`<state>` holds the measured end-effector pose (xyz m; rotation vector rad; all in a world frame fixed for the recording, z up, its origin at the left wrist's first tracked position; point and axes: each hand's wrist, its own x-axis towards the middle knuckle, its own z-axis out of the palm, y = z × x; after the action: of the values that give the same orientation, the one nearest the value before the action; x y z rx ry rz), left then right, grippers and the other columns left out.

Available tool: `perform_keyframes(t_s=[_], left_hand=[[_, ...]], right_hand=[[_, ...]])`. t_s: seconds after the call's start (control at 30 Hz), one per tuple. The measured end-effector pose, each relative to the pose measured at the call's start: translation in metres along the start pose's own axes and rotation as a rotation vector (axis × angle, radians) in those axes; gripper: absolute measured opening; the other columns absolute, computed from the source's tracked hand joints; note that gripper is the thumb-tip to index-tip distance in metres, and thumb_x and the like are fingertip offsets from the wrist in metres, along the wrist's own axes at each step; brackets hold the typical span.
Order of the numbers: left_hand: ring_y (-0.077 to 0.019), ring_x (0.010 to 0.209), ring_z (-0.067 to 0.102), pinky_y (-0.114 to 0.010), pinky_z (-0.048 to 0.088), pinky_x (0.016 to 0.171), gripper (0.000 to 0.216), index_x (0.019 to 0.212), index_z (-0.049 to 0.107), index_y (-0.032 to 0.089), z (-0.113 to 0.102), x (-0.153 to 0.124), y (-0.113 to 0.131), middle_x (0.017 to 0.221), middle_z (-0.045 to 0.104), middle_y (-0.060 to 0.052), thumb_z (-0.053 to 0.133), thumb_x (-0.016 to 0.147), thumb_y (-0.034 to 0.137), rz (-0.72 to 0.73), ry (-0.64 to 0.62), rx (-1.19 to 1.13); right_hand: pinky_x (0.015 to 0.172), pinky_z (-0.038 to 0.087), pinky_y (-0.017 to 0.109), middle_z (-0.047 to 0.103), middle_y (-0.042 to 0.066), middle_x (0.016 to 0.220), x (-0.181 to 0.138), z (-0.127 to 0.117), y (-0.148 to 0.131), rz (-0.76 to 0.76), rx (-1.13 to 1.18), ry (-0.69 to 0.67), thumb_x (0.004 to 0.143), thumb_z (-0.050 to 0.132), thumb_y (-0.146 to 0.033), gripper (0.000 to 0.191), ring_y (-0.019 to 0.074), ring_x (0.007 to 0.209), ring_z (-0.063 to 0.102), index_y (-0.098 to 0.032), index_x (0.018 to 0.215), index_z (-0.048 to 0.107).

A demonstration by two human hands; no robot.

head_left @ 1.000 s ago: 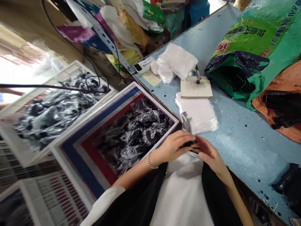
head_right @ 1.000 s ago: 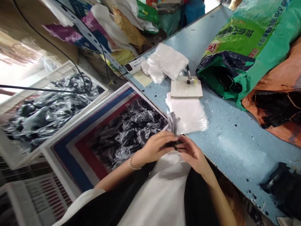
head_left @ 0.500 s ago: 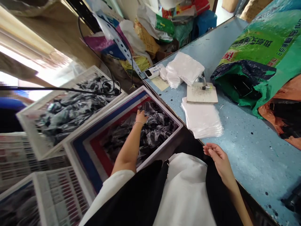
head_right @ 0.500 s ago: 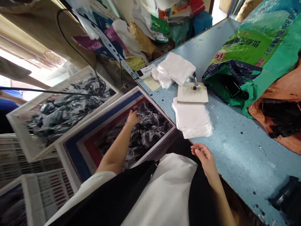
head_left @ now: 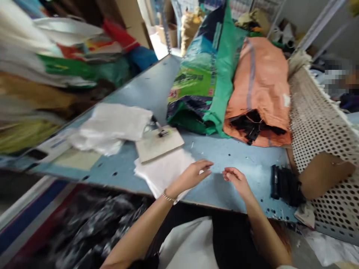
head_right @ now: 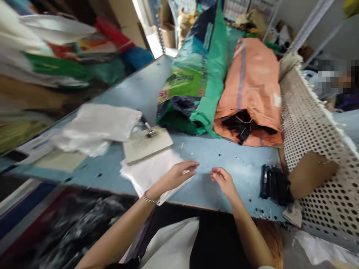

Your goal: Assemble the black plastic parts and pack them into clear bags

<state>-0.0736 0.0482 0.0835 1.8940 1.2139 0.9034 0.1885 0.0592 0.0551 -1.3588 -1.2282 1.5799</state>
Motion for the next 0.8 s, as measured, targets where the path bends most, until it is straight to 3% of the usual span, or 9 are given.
perform_keyframes(t_s=[0.1,0.23,0.3,0.37,0.43,0.5,0.57,0.67,0.8], left_hand=[[-0.0275,0.128,0.065,-0.045,0.052,0.112,0.036,0.127,0.066,0.018,0.042,0.121,0.006,0.133,0.07,-0.014,0.062,0.091,0.019,0.14,-0.059,0.185],[-0.0344,0.142,0.052,-0.052,0.041,0.119,0.054,0.138,0.057,0.011,0.075,0.273,0.012,0.148,0.056,-0.024,0.068,0.087,0.023,0.104,-0.015,0.297],[-0.0385,0.139,0.053,-0.053,0.042,0.116,0.066,0.148,0.048,0.008,0.082,0.329,0.015,0.15,0.053,-0.028,0.066,0.091,0.035,0.032,0.023,0.33],[-0.0369,0.126,0.063,-0.047,0.048,0.108,0.068,0.15,0.045,0.008,0.089,0.364,0.016,0.138,0.063,-0.027,0.062,0.093,0.043,-0.043,0.019,0.351],[-0.0337,0.117,0.068,-0.041,0.051,0.102,0.067,0.15,0.046,0.01,0.098,0.373,0.013,0.126,0.071,-0.023,0.06,0.093,0.041,-0.092,0.002,0.372],[-0.035,0.125,0.063,-0.043,0.048,0.106,0.072,0.155,0.039,0.008,0.107,0.36,0.006,0.126,0.07,-0.023,0.058,0.091,0.035,-0.106,0.007,0.405],[-0.0379,0.138,0.051,-0.048,0.041,0.114,0.078,0.158,0.034,0.003,0.113,0.331,-0.001,0.133,0.066,-0.025,0.058,0.089,0.031,-0.081,0.011,0.439],[-0.0396,0.143,0.042,-0.055,0.033,0.121,0.078,0.157,0.037,0.002,0.117,0.275,-0.009,0.135,0.064,-0.025,0.059,0.086,0.026,-0.033,-0.016,0.471],[-0.0379,0.14,0.048,-0.059,0.041,0.115,0.072,0.156,0.043,0.017,0.114,0.206,-0.021,0.143,0.058,-0.022,0.055,0.086,0.015,-0.05,-0.058,0.474]], right_hand=[[0.099,0.053,0.048,0.072,0.011,0.119,0.053,-0.052,-0.013,-0.228,-0.202,0.278,0.082,0.071,-0.05,0.04,0.0278,0.111,0.066,-0.024,0.112,0.072],[0.117,0.036,0.056,0.058,0.018,0.141,0.135,-0.115,-0.039,-0.386,-0.453,0.592,0.08,0.068,-0.045,0.058,0.0335,0.135,0.049,-0.021,0.132,0.063],[0.12,0.028,0.06,0.054,0.022,0.147,0.169,-0.132,-0.05,-0.357,-0.492,0.634,0.076,0.07,-0.042,0.07,0.0374,0.142,0.042,-0.016,0.14,0.057],[0.119,0.029,0.061,0.056,0.024,0.146,0.191,-0.139,-0.053,-0.324,-0.492,0.628,0.075,0.071,-0.039,0.075,0.0401,0.139,0.045,-0.013,0.143,0.055],[0.116,0.034,0.058,0.062,0.023,0.14,0.198,-0.14,-0.048,-0.309,-0.483,0.597,0.074,0.069,-0.037,0.073,0.0387,0.134,0.052,-0.013,0.142,0.056],[0.116,0.038,0.052,0.065,0.019,0.139,0.189,-0.139,-0.037,-0.302,-0.466,0.56,0.075,0.065,-0.033,0.07,0.0347,0.131,0.057,-0.015,0.142,0.057],[0.116,0.04,0.048,0.064,0.016,0.141,0.169,-0.135,-0.022,-0.292,-0.44,0.528,0.075,0.063,-0.031,0.069,0.0315,0.131,0.058,-0.016,0.142,0.057],[0.117,0.04,0.046,0.064,0.014,0.142,0.127,-0.127,-0.004,-0.267,-0.404,0.493,0.075,0.065,-0.034,0.067,0.0299,0.133,0.058,-0.018,0.14,0.059],[0.117,0.04,0.05,0.065,0.013,0.139,0.079,-0.113,0.004,-0.258,-0.338,0.53,0.065,0.079,-0.039,0.072,0.0322,0.13,0.058,-0.02,0.133,0.063]])
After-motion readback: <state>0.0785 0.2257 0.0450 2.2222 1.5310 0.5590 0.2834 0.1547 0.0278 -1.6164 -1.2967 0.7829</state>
